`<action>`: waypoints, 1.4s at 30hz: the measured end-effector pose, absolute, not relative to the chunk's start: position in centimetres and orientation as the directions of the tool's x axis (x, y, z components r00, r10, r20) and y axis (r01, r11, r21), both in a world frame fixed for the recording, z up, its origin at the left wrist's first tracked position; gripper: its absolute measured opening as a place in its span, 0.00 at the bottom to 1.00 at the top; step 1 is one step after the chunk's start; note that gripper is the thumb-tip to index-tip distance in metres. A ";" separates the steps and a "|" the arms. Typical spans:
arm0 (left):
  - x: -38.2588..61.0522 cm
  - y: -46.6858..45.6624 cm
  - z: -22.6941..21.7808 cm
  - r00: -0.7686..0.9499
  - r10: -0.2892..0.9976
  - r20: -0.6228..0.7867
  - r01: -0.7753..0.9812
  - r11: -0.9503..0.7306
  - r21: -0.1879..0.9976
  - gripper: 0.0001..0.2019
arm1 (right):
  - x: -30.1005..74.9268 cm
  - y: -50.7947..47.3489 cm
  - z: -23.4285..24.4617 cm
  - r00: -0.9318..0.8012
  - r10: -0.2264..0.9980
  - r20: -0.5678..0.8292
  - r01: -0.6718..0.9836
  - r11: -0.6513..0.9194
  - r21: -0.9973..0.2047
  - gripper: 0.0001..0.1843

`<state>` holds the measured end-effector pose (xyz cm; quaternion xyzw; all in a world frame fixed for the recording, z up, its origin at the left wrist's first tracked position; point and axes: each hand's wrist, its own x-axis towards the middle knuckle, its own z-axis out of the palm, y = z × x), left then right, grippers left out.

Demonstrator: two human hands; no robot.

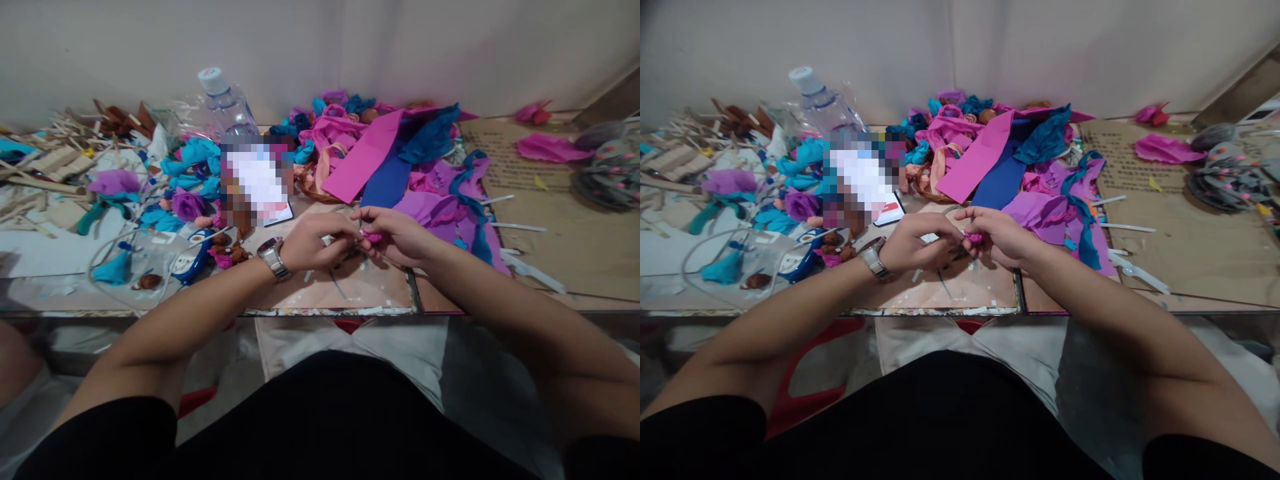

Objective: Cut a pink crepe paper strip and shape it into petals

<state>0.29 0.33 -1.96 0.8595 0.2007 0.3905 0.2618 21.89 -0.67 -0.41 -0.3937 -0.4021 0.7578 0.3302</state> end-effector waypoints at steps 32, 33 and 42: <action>0.8 0.0 -2.6 0.459 0.791 0.404 0.040 -0.473 0.880 0.16 | 22.9 -0.9 -1.4 -0.391 0.868 0.306 0.330 0.442 -0.834 0.09; 0.9 0.1 -2.8 0.455 0.803 0.384 0.012 -0.436 0.900 0.18 | 22.8 -0.9 -1.5 -0.371 0.877 0.306 0.290 0.423 -0.859 0.11; 0.8 0.2 -3.6 0.485 0.799 0.356 0.096 -0.454 0.886 0.13 | 22.8 -0.9 -2.0 -0.407 0.794 0.451 0.182 0.554 -0.812 0.12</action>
